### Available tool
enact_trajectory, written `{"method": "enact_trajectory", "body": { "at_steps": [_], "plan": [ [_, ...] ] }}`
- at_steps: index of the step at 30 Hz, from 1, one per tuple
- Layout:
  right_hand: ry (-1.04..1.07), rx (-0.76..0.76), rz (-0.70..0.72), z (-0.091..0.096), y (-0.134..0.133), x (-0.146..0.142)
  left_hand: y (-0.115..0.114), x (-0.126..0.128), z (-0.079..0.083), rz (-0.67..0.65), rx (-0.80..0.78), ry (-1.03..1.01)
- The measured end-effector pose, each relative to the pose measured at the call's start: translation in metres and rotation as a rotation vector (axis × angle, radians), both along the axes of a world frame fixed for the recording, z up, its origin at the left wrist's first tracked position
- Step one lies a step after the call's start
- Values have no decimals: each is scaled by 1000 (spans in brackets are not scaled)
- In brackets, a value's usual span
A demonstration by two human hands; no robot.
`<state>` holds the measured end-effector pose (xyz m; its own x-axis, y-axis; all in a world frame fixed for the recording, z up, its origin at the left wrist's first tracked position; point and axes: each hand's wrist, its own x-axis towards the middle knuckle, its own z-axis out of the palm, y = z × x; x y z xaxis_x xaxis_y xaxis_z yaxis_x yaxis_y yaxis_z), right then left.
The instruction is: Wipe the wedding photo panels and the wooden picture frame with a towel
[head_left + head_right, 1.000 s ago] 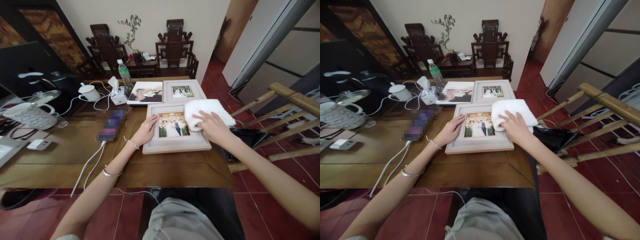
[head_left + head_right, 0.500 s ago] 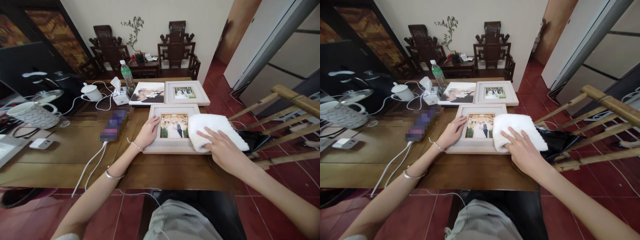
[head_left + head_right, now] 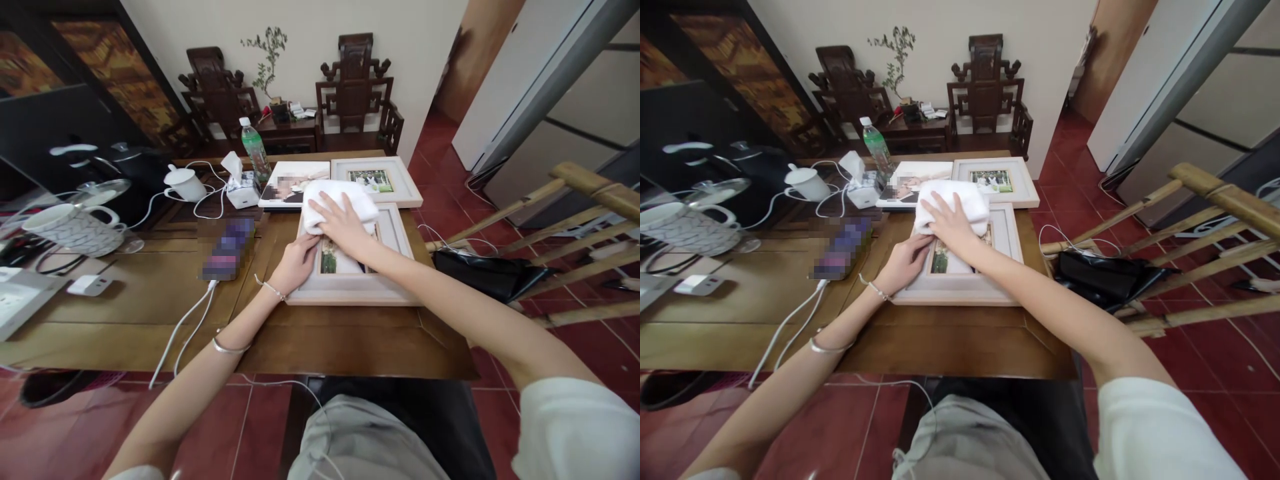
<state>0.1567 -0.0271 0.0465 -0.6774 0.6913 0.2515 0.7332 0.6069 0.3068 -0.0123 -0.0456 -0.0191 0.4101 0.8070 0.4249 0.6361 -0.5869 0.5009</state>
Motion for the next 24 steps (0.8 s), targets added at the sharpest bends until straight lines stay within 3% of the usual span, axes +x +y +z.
{"method": "enact_trajectory", "body": {
  "at_steps": [3, 6, 15, 18, 24],
  "plan": [
    [-12, -8, -15, -6, 5, -7, -1, 1, 1, -3, -1, -9],
    [-30, -31, -87, -8, 10, 6, 0, 0, -2, -1, 7, -2],
    [-186, -98, -329, 5, 12, 94, 3, -1, -9, 14, 20, -8],
    [-245, -130, -304, 8, -13, 108, 2, -1, -9, 24, 18, -16],
    [-193, -233, -160, 15, -98, 106, 2, 0, -9, 31, 20, -16]
  ]
}}
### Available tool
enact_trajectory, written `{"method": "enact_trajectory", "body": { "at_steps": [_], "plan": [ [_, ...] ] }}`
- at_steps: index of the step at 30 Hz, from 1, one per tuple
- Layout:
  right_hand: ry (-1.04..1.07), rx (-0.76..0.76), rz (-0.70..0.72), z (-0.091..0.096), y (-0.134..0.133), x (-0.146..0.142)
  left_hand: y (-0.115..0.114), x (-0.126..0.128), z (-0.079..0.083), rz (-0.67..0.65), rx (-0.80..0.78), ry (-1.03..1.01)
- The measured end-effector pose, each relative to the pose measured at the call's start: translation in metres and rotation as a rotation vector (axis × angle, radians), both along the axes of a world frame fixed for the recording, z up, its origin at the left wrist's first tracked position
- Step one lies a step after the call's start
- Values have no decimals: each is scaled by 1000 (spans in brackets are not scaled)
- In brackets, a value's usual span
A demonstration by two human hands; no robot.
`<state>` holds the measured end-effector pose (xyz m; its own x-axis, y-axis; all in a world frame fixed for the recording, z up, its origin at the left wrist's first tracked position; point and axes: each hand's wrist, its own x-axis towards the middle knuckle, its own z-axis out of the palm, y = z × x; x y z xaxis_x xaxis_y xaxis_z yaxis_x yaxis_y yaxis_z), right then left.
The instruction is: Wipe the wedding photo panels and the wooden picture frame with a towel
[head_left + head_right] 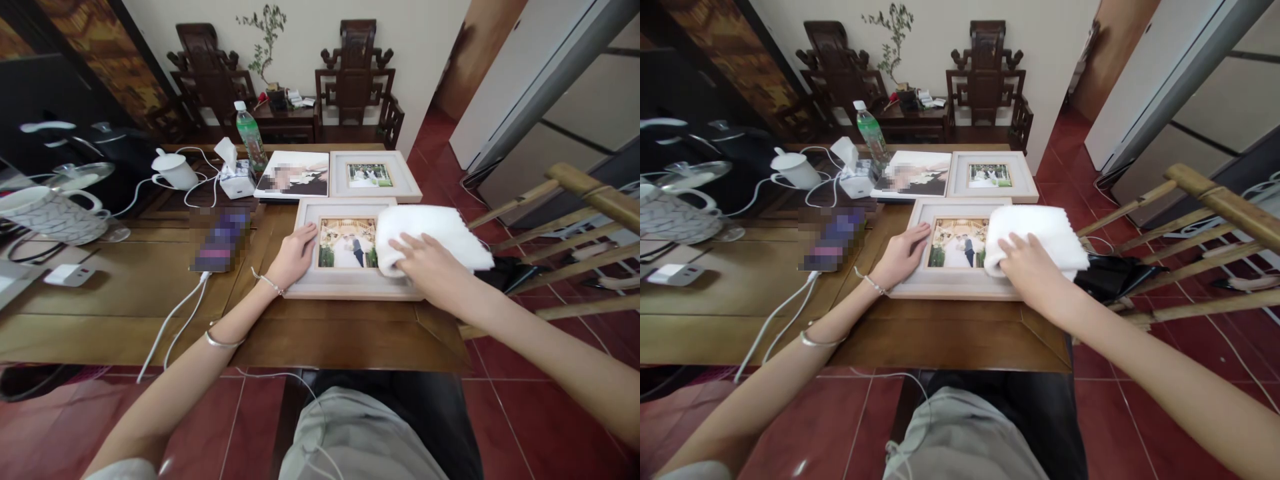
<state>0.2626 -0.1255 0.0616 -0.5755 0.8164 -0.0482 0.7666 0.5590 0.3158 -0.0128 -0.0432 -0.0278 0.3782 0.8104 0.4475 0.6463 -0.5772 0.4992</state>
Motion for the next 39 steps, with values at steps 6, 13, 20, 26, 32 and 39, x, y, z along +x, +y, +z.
{"method": "enact_trajectory", "body": {
  "at_steps": [6, 13, 20, 26, 32, 39],
  "plan": [
    [135, -158, 53, 14, -34, 0, 0, -1, 1, -13, -3, 13],
    [136, 38, -55, -4, 41, -3, 0, -3, 2, -33, -9, 37],
    [85, 193, -120, -25, 90, -19, -1, -4, 3, -38, -26, 8],
    [-28, 108, -42, -20, 41, -22, 0, -2, 1, -28, 0, 26],
    [23, -75, 93, 4, -39, -18, 0, -1, 0, -22, -2, 14],
    [140, -240, 69, 17, -47, -24, 0, -2, 0, -32, -12, 51]
  ]
}}
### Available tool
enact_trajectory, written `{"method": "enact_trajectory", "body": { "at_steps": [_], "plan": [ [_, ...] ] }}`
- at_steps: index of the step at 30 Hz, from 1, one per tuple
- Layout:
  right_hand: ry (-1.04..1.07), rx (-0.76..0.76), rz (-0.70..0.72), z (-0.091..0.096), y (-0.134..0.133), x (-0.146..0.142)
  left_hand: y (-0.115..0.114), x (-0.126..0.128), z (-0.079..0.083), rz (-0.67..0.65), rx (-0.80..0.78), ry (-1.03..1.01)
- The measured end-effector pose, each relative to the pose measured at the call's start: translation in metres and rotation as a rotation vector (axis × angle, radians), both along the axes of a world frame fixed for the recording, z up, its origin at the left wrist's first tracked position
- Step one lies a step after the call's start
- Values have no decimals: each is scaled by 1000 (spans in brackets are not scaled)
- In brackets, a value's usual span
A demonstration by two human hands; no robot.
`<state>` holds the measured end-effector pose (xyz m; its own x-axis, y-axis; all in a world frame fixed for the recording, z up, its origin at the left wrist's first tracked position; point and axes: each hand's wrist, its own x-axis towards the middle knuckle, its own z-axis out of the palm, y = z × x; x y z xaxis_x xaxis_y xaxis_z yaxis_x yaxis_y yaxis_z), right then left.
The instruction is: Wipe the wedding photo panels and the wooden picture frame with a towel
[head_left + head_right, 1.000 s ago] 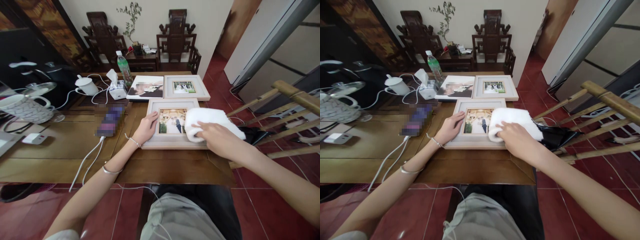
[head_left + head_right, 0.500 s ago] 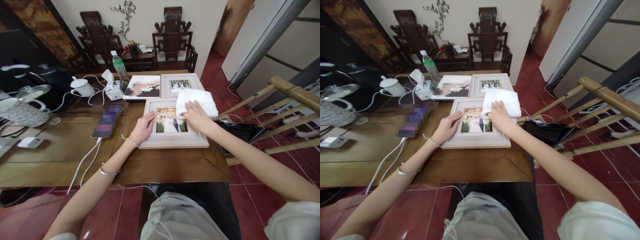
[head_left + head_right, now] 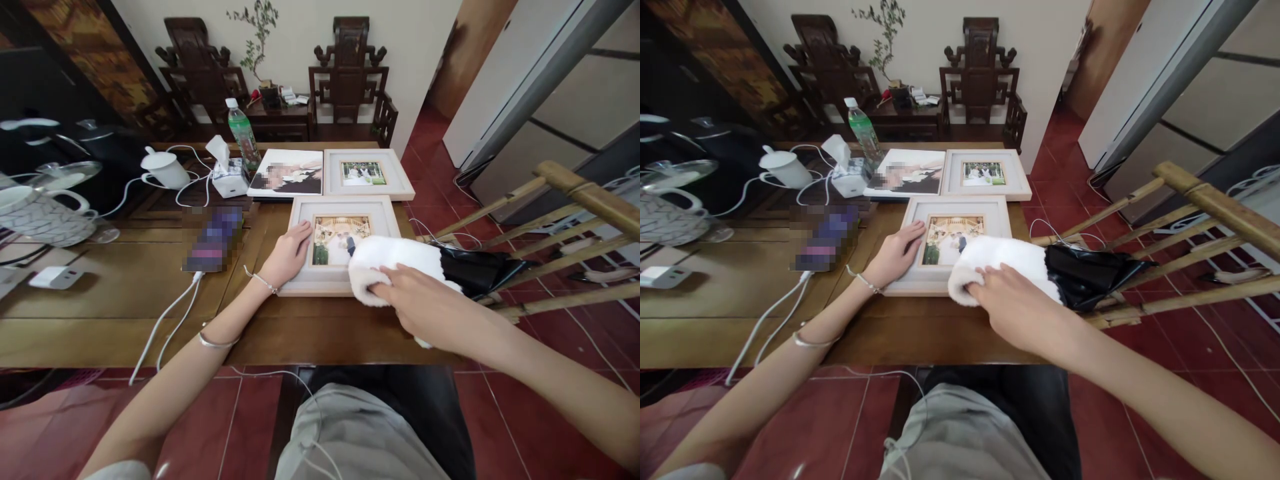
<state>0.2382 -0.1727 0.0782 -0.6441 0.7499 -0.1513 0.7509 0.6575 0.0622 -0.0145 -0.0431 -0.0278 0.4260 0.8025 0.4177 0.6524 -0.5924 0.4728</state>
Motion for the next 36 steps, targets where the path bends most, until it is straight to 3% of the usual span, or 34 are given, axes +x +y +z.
{"method": "enact_trajectory", "body": {
  "at_steps": [2, 7, 11, 14, 17, 22, 25, 29, 36],
  "plan": [
    [-1, 15, -75, -3, 23, -1, 0, 0, 1, -3, -10, 13],
    [-11, 291, -207, -25, 99, 2, -1, -1, 3, -15, -12, 33],
    [-44, 328, -195, -43, 136, 3, -1, -1, 3, -12, -10, 27],
    [-81, 328, -119, -49, 128, 0, 0, -1, 1, 2, -5, 18],
    [-130, 315, -48, -46, 93, -4, 0, 0, -1, 8, 10, 13],
    [-98, 138, 51, -15, 23, -11, 1, 0, -2, 4, 40, 6],
    [-8, 5, 86, 7, 2, -17, 1, 0, -2, 1, 50, 8],
    [26, -13, 21, 4, 13, -22, 2, 0, -2, 15, 50, -3],
    [8, 239, -111, -48, 100, -8, 3, 0, -2, 14, 43, -8]
  ]
}}
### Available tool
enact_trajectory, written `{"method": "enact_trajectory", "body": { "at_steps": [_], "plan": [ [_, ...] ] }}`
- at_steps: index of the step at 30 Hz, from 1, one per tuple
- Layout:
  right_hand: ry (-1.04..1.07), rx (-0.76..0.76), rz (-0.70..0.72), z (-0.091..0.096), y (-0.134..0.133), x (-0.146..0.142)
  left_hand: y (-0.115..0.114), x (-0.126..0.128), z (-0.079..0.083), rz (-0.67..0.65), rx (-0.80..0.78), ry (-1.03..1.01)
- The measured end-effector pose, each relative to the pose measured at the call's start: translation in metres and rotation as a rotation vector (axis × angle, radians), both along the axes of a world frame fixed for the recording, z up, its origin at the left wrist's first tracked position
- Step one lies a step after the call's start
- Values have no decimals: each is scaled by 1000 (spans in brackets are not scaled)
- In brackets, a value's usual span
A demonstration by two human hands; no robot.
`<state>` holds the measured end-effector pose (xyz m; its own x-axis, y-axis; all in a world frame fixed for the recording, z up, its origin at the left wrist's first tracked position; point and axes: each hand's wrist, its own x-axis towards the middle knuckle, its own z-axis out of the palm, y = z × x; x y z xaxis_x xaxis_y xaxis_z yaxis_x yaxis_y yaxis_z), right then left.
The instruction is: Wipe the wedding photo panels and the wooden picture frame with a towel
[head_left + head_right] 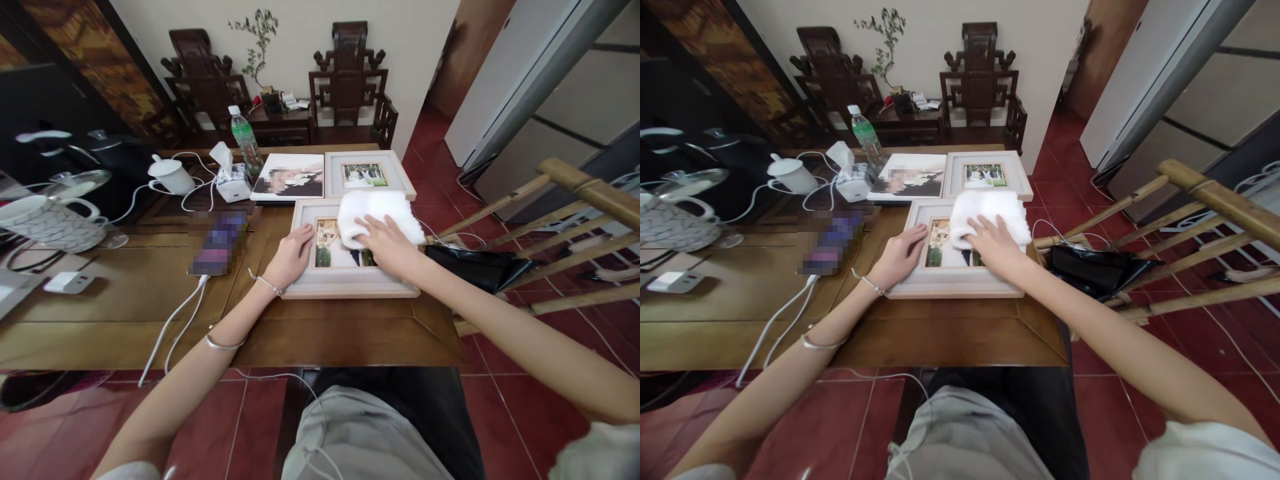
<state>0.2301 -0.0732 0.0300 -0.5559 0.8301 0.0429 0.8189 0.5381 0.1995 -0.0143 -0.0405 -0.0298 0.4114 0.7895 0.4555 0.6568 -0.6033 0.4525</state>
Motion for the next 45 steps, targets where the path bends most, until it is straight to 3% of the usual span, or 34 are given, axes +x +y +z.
{"method": "enact_trajectory", "body": {
  "at_steps": [4, 8, 12, 19, 23, 26, 30, 34, 37, 40, 45],
  "plan": [
    [15, 113, -54, -9, 42, 2, 0, 0, 1, -4, 5, -10],
    [-41, 127, -53, -11, 49, -6, -1, 1, 1, -1, 0, -9],
    [-77, 62, 34, -1, 13, -11, -1, 1, 2, 3, -5, -1],
    [-41, -228, 167, 45, -82, -11, -3, 2, 2, 4, -6, -6],
    [26, -201, 135, 43, -106, -17, -3, 2, 2, 1, -16, -10],
    [18, -128, 66, 25, -86, -18, -2, 1, 3, -2, -26, -1],
    [-3, -6, -77, 4, -19, -6, -3, 1, 3, 3, -20, 8],
    [75, 195, -192, -2, 45, 6, -3, 1, 3, 1, -26, -2],
    [28, 207, -169, -4, 60, 2, -3, 1, 4, 0, -31, -14],
    [-54, 169, -98, -5, 39, -8, -3, 1, 3, 1, -30, -13],
    [-112, 59, -5, 9, -40, -19, -2, 2, 2, -2, -35, -9]
  ]
}}
